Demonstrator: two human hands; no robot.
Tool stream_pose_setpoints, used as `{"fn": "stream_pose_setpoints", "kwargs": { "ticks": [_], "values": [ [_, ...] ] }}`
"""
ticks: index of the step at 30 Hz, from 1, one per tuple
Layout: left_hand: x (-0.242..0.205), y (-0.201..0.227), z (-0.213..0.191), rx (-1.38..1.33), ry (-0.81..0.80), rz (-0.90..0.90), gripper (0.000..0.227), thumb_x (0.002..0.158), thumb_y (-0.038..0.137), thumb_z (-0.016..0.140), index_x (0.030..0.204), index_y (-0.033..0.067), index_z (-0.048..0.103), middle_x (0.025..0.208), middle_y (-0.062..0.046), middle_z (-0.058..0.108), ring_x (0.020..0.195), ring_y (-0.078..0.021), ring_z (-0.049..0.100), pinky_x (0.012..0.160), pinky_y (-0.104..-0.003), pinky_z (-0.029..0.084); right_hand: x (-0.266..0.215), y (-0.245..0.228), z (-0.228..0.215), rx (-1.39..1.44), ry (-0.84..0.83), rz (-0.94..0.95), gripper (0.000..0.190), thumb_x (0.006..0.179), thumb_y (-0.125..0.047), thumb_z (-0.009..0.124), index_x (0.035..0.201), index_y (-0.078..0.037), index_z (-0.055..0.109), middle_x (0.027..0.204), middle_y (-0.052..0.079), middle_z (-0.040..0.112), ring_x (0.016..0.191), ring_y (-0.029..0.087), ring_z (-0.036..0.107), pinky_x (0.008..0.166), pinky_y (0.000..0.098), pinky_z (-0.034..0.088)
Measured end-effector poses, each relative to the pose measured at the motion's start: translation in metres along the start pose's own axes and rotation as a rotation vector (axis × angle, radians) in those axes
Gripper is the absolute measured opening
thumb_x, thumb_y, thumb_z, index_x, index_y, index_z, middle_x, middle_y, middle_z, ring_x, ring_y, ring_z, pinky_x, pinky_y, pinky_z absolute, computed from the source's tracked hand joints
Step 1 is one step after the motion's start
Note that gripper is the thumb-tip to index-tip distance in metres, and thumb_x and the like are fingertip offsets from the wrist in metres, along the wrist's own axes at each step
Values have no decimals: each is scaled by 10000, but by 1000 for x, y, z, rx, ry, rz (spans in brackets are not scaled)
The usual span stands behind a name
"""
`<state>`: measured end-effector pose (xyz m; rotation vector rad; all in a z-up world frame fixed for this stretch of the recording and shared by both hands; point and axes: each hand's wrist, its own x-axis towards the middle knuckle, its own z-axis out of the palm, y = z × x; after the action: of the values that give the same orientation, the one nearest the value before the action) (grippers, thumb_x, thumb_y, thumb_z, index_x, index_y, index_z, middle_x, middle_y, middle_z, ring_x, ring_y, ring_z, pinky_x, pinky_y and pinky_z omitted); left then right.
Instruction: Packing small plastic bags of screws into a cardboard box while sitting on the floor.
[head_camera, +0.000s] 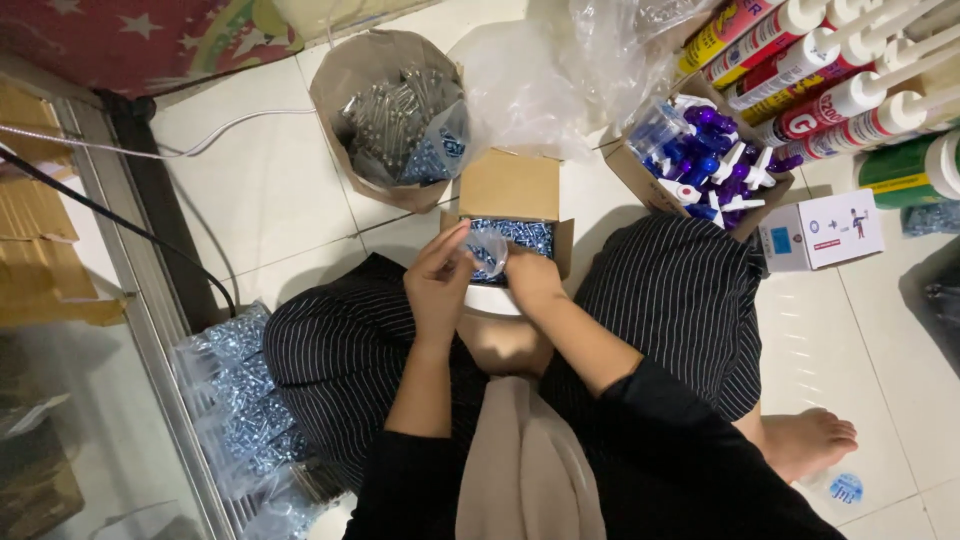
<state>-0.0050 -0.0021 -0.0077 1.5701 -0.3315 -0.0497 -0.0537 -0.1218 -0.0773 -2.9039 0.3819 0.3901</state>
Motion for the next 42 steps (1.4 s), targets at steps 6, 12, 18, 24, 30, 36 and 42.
{"fn": "stream_pose_setpoints", "kwargs": {
  "ticks": [6, 12, 18, 24, 30, 36, 42],
  "values": [
    [1, 7, -5, -49, 21, -13, 298, 730, -74, 582, 997, 49, 631, 1035, -110, 620, 636, -84, 538, 581, -260, 462, 25, 27, 67, -10, 117, -16, 103, 700, -5, 545, 728, -33, 641, 703, 115, 620, 627, 276, 641, 526, 345, 523],
    [1, 9, -4, -117, 12, 30, 242, 732, -82, 591, 926, 48, 652, 994, -100, 629, 578, -102, 574, 567, -251, 464, 40, 41, 74, 84, 32, 49, 129, 612, -108, 683, 714, -42, 641, 662, 104, 599, 636, 289, 634, 543, 363, 529],
    [1, 2, -7, -101, 8, 19, 223, 706, -61, 632, 882, 70, 671, 976, -86, 637, 593, -78, 525, 566, -224, 466, 29, 48, 15, 898, 280, 97, 167, 555, 4, 668, 680, -106, 664, 627, 96, 618, 610, 226, 615, 556, 289, 482],
    [2, 10, -4, -84, -47, 17, 239, 696, -80, 602, 823, 100, 694, 979, -92, 643, 668, -126, 567, 602, -239, 479, -2, 47, -71, 1668, 119, 97, 118, 653, 33, 664, 718, 0, 572, 609, 105, 605, 283, 57, 404, 192, 156, 293],
    [4, 9, -1, -1, -55, 47, 260, 685, -60, 616, 879, 100, 685, 960, -89, 652, 785, -195, 619, 648, -250, 498, -17, 15, -106, 1675, 58, -120, 110, 656, 96, 645, 747, 84, 584, 802, 199, 622, 680, 200, 628, 537, 313, 558],
    [3, 8, -3, -27, -25, -13, 257, 711, -74, 596, 925, 53, 663, 962, -110, 648, 728, -186, 620, 637, -252, 505, -3, 38, -65, 2195, -117, -13, 192, 747, 46, 464, 913, 92, 547, 832, 220, 607, 747, 277, 642, 625, 312, 570],
    [3, 2, -1, -43, -39, -6, 248, 707, -88, 599, 916, 34, 658, 952, -118, 646, 648, -167, 624, 596, -265, 512, 13, 39, -37, 1075, 230, 74, 245, 732, 35, 499, 919, -40, 638, 868, 145, 634, 833, 287, 611, 700, 376, 508]
  ]
}}
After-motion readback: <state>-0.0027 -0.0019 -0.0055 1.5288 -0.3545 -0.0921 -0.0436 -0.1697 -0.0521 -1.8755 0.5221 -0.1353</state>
